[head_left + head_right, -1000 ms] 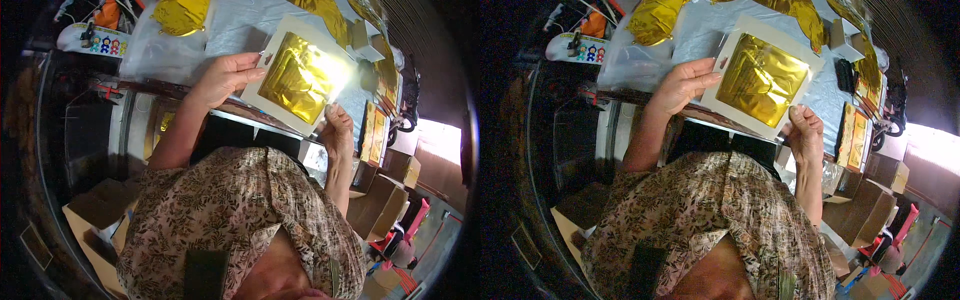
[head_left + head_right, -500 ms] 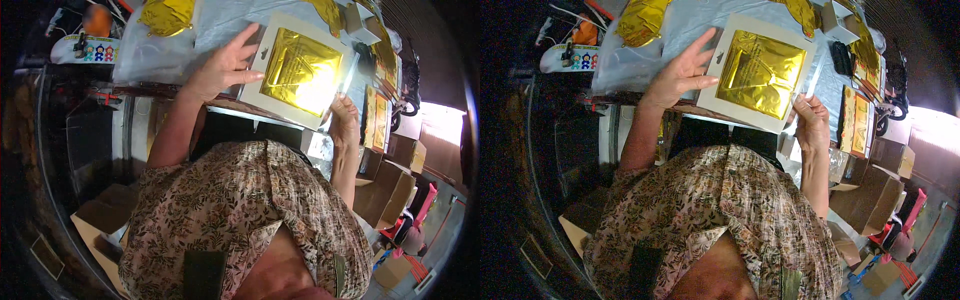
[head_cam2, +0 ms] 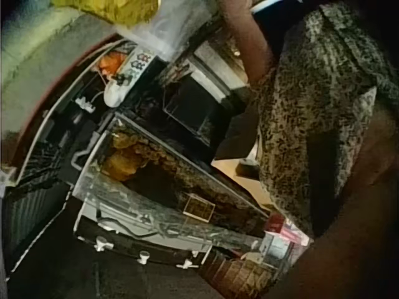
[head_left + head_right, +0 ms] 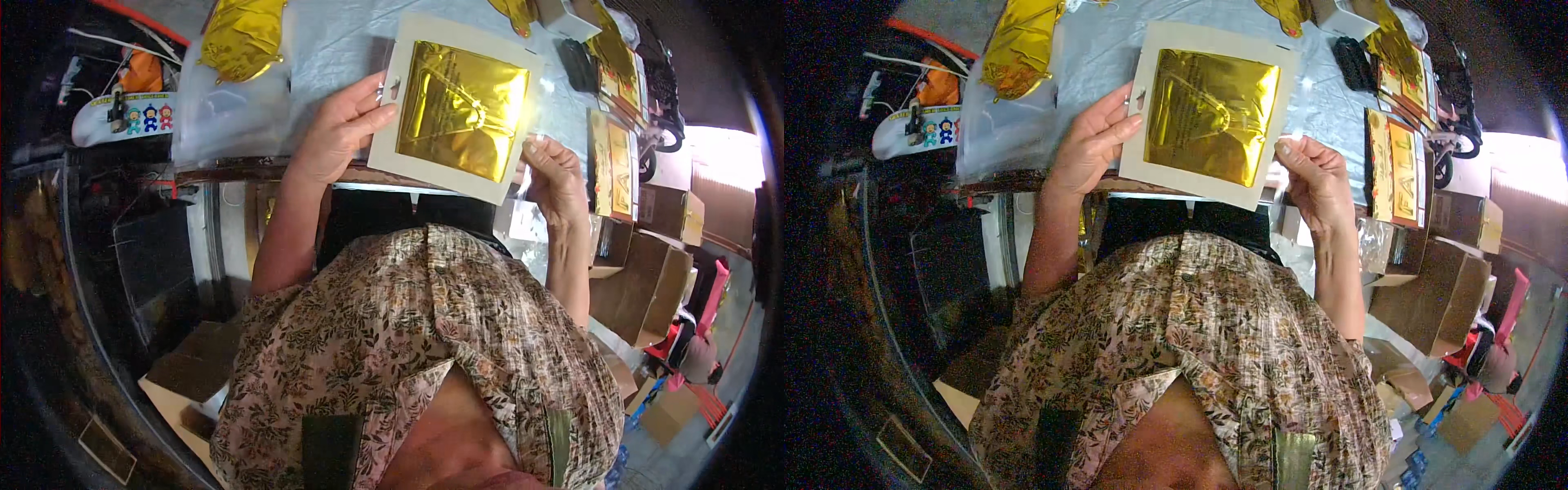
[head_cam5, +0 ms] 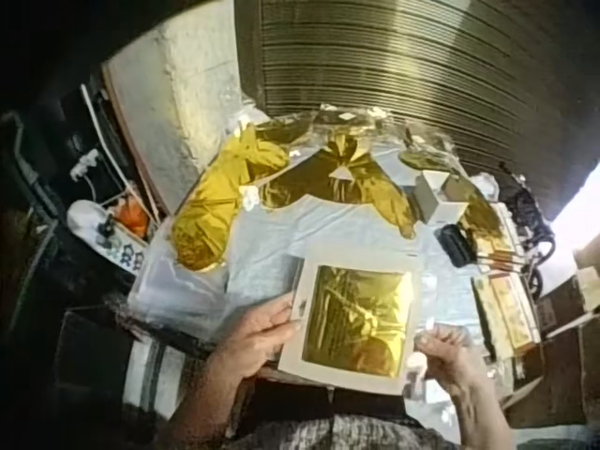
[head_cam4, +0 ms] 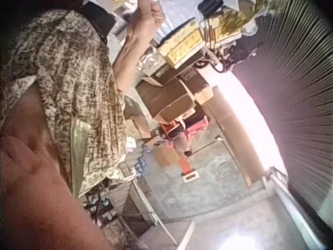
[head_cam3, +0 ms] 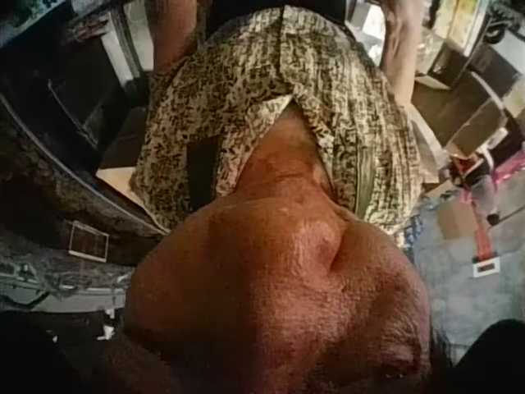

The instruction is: Inspecting and packaging gold foil sheets on a workbench in a factory setting.

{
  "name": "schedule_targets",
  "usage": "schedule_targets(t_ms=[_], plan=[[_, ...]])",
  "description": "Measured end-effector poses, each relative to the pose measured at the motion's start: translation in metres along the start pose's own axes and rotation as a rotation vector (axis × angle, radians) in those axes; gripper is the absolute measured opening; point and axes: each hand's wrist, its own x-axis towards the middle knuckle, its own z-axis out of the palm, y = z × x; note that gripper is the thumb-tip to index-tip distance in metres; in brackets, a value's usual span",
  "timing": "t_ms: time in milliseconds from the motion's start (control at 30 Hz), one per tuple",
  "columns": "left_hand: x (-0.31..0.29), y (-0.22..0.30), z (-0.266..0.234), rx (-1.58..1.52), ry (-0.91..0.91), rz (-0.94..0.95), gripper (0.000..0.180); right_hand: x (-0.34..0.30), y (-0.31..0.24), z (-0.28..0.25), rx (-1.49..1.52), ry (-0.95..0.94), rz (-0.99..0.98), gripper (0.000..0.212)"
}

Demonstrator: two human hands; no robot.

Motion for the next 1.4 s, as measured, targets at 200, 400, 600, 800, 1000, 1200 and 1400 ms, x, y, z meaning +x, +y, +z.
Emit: schedule_targets(t_ms=[200, 400, 600, 800, 1000, 1200, 1400], plan=[[0.000, -0.006, -0.002, -0.093, -0.026, 0.021, 0.044, 0.003, 0.005, 0.010, 0.069, 0.085, 0.007, 0.011], [-0.001, -0.004, 0.003, -0.136, -0.098, -0.016, 0.038, 0.004, 0.006, 0.007, 0.012, 0.112, -0.052, 0.012], [-0.001, -0.011, -0.007, -0.323, -0.157, -0.091, 0.038, 0.008, 0.012, -0.001, -0.009, 0.128, -0.038, 0.012], [0.010, -0.006, -0.003, -0.121, 0.035, -0.030, 0.038, 0.008, 0.009, 0.000, -0.057, 0.151, -0.047, 0.015], [0.020, -0.007, -0.001, -0.116, 0.004, -0.089, 0.039, 0.011, 0.000, 0.012, -0.116, 0.219, 0.012, 0.014], [0.033, -0.012, 0.002, -0.119, 0.126, -0.110, 0.046, 0.025, -0.018, 0.025, -0.020, 0.184, -0.018, 0.018], [0.041, -0.013, 0.005, -0.226, 0.244, -0.018, 0.049, 0.030, -0.030, 0.018, -0.116, 0.000, 0.056, 0.017]])
